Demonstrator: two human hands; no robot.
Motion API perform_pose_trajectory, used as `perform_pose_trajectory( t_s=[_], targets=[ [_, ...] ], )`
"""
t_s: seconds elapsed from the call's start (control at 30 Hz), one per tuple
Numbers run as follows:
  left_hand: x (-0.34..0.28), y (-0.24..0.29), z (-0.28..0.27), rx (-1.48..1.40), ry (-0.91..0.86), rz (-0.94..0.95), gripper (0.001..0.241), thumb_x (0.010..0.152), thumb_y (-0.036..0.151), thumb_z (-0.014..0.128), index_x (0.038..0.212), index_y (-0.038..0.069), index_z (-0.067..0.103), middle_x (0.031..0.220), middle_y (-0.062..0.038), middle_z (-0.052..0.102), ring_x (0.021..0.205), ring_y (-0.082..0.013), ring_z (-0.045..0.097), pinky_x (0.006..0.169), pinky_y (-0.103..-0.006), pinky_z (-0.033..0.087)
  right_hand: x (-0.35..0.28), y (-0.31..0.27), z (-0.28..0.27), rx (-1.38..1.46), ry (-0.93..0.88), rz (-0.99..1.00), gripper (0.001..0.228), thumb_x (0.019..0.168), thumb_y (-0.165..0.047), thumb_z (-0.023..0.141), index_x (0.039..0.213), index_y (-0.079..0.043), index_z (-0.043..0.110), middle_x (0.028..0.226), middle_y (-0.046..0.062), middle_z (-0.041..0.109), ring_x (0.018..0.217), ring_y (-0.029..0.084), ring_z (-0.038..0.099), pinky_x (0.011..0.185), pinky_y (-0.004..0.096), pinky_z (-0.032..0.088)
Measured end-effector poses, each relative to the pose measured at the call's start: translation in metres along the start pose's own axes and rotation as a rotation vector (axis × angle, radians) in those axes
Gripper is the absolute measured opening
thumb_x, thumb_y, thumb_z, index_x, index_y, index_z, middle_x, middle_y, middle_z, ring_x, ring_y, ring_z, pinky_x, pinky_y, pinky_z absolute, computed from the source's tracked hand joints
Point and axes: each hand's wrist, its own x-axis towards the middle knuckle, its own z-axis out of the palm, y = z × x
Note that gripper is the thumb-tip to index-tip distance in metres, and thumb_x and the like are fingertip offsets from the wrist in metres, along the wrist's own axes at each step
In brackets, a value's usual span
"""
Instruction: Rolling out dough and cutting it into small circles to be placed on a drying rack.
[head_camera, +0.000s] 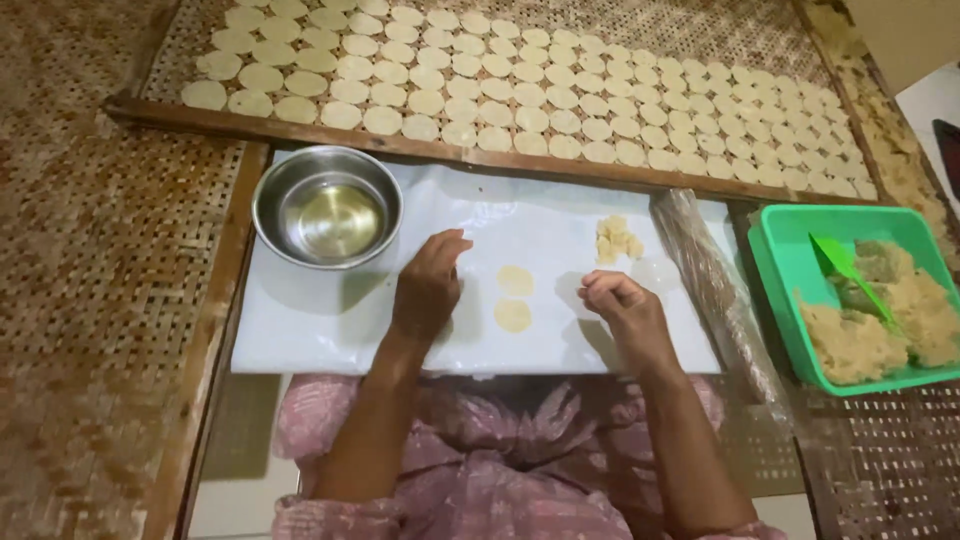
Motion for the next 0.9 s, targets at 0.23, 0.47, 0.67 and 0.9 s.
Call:
perform_pose_trajectory(
  t_s=[0.23,0.47,0.67,0.9],
  targets=[
    [0.007,0.008,-0.004,0.051,-0.055,0.004,0.033,0.084,-0.014,0.06,0.111,0.004,0.068,0.121,-0.014,0.069,0.112,-0.0317,0.068,0.095,-0.0396,0.058,-0.018,-0.028,0.013,-0.205,-0.124,-0.051,0.013,0.096,-0.011,0.068,0.09,-0.001,0.071,0.113,0.007,0.069,0.106,0.018,0.067,0.101,0.036,0.053],
    [0.008,0.008,-0.001,0.097,-0.076,0.019,0.031,0.083,-0.014,0.059,0.108,0.004,0.067,0.119,-0.013,0.069,0.112,-0.0309,0.068,0.095,-0.0386,0.058,-0.018,-0.028,0.033,-0.703,-0.232,-0.341,0.01,0.094,-0.007,0.069,0.1,-0.008,0.077,0.114,0.006,0.072,0.105,0.018,0.07,0.092,0.034,0.059],
    [0.009,0.01,-0.001,0.079,-0.053,-0.001,0.029,0.084,-0.015,0.059,0.105,0.003,0.067,0.114,-0.013,0.07,0.108,-0.0319,0.069,0.09,-0.0389,0.059,-0.022,-0.056,0.062,-1.017,-0.333,-0.477,0.02,0.08,-0.011,0.083,0.099,-0.007,0.076,0.11,0.009,0.07,0.094,0.023,0.073,0.077,0.034,0.063],
    [0.009,0.009,-0.001,0.068,-0.034,0.015,0.03,0.082,-0.015,0.06,0.105,0.003,0.067,0.112,-0.012,0.071,0.104,-0.0314,0.07,0.088,-0.038,0.06,-0.013,-0.056,0.07,-1.18,-0.439,-0.704,0.018,0.082,-0.013,0.081,0.099,-0.008,0.076,0.104,0.007,0.071,0.092,0.024,0.07,0.078,0.036,0.061]
  ],
)
